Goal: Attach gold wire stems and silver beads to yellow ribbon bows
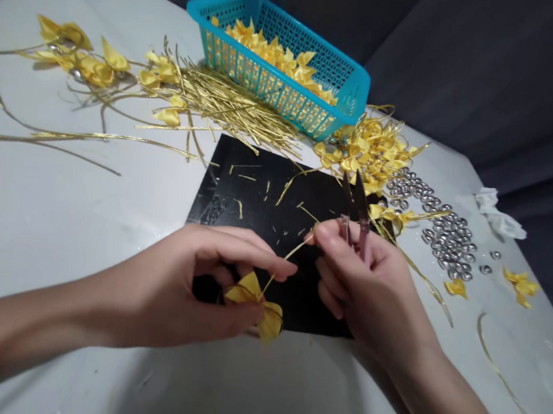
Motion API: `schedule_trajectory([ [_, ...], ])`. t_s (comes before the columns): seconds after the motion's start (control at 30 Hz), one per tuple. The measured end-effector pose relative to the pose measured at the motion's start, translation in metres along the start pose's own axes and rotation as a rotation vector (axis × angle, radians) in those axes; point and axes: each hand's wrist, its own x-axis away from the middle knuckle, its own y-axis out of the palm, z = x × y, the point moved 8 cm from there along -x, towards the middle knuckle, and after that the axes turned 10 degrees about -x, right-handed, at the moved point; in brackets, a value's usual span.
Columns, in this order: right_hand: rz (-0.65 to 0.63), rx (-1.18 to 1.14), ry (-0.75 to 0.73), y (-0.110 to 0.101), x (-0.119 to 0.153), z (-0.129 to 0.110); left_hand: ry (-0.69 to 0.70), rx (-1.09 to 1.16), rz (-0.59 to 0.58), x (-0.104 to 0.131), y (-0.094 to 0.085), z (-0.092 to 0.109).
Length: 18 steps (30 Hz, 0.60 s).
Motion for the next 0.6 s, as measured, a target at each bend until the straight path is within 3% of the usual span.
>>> schedule_trajectory([
  [0.17,-0.067,-0.071,0.055,-0.018,0.002,-0.005,-0.106,0.170,-0.020,0.001,0.001,-0.012],
  [0.3,-0.199,0.233,0.254,-0.026,0.014,-0.002,-0.148,0.223,-0.016,-0.001,0.001,-0.016],
  [0.43,-0.350,0.460,0.318,-0.017,0.023,-0.001,-0.172,0.237,0.006,-0.002,0.000,-0.017],
  [0.6,-0.434,0.467,0.359,-0.004,0.026,0.014,-0.167,0.223,0.009,-0.002,0.000,-0.016],
])
